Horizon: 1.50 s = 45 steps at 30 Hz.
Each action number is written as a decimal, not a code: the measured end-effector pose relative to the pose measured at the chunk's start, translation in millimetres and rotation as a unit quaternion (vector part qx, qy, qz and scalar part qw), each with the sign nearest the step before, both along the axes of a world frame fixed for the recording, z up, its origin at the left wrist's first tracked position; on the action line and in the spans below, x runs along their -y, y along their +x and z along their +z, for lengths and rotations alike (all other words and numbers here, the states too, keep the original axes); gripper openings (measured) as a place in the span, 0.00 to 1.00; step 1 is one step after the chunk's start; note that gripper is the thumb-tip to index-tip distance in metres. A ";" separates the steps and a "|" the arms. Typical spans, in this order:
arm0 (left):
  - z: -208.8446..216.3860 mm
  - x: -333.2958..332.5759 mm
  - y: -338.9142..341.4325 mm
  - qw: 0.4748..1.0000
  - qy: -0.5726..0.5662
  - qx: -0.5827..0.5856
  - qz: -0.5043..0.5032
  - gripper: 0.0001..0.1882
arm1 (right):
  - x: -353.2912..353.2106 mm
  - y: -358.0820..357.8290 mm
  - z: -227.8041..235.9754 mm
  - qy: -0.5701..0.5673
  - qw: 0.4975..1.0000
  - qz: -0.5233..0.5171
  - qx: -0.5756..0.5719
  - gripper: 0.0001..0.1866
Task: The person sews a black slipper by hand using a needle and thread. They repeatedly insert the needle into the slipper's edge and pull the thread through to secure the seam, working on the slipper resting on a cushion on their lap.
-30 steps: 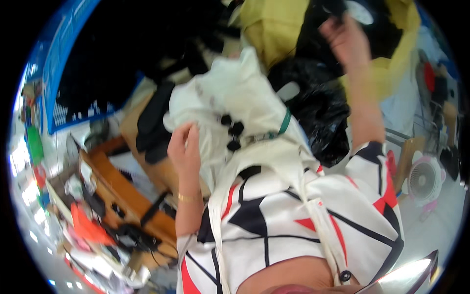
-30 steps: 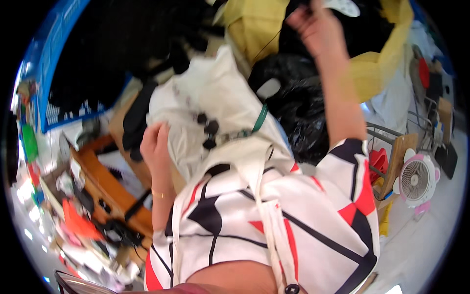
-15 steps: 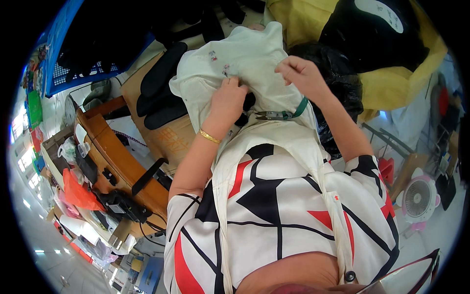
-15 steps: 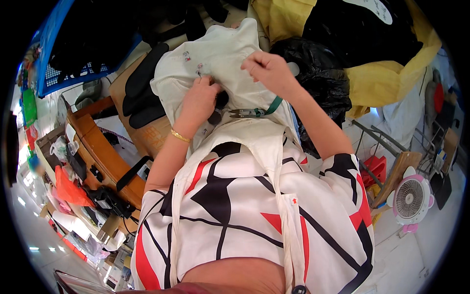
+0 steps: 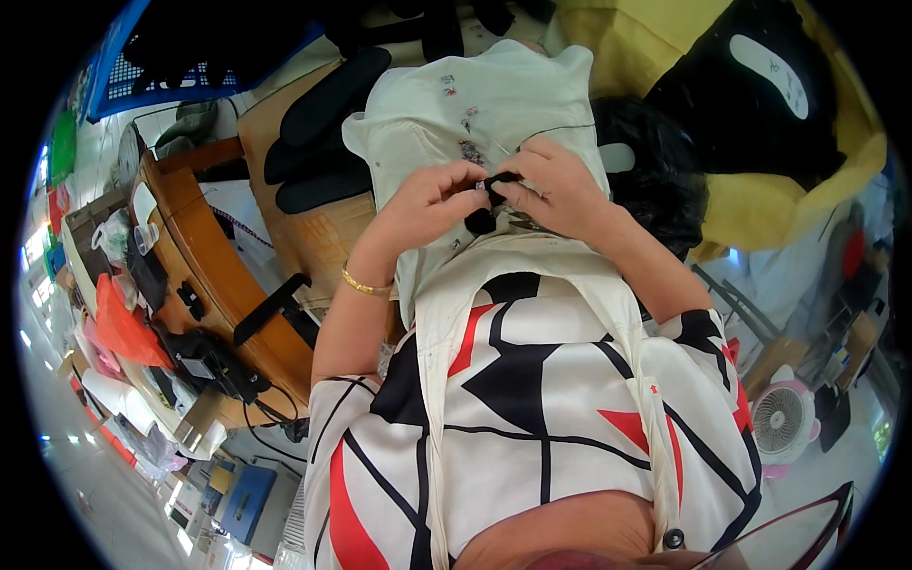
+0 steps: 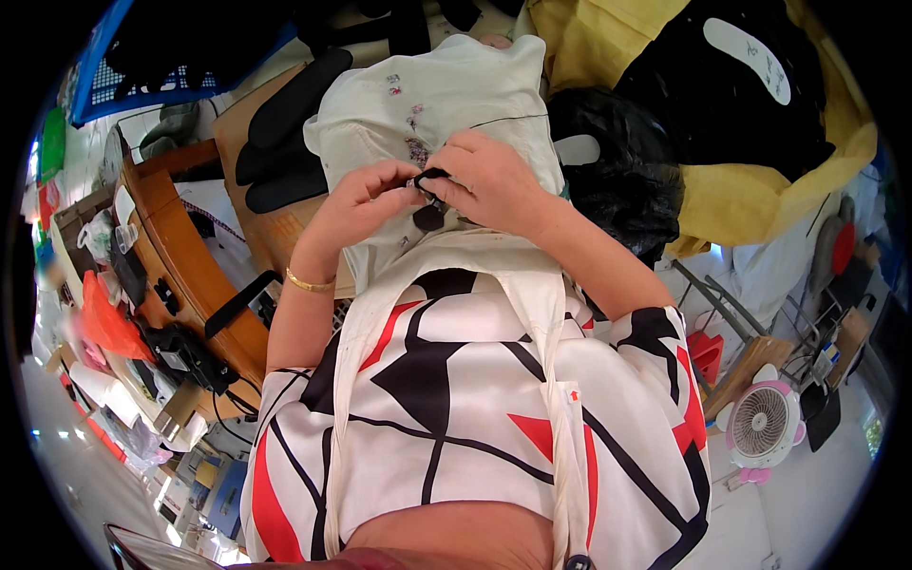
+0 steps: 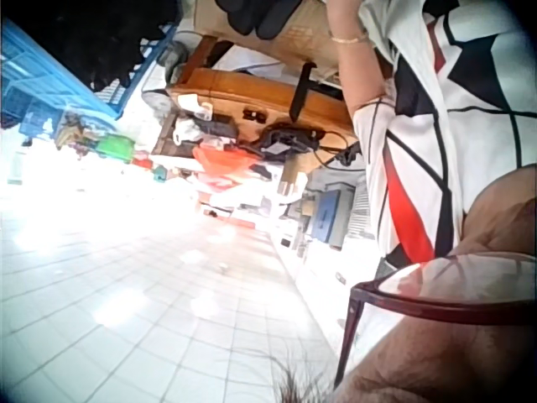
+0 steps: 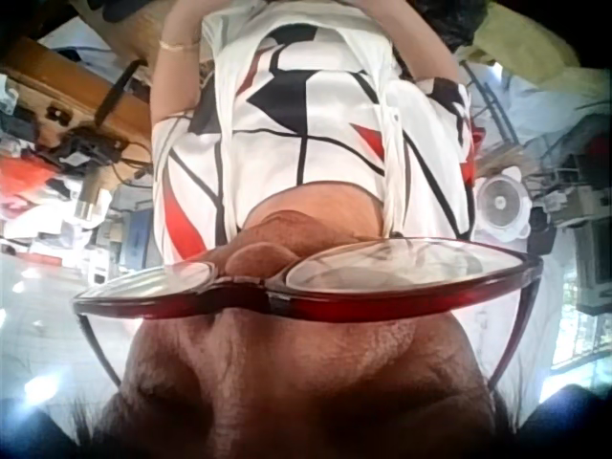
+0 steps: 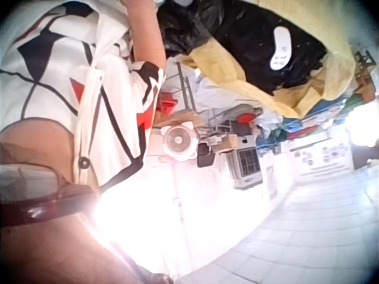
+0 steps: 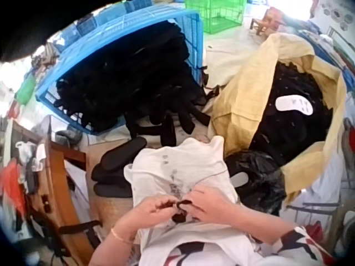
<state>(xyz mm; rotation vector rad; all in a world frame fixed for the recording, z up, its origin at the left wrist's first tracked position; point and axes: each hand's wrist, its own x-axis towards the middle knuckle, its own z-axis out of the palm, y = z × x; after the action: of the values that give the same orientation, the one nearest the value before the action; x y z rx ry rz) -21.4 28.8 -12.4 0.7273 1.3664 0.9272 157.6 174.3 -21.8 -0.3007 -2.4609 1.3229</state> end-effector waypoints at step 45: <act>20.6 26.1 17.1 0.918 0.255 -0.303 -0.023 0.14 | -17.3 7.4 37.6 -0.229 0.932 0.184 0.212 0.07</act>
<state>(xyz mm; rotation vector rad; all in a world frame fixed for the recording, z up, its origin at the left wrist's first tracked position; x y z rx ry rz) -4.3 2.7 8.3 1.5371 1.6407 1.0835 165.0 191.6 15.8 -0.2610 -2.6013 2.2055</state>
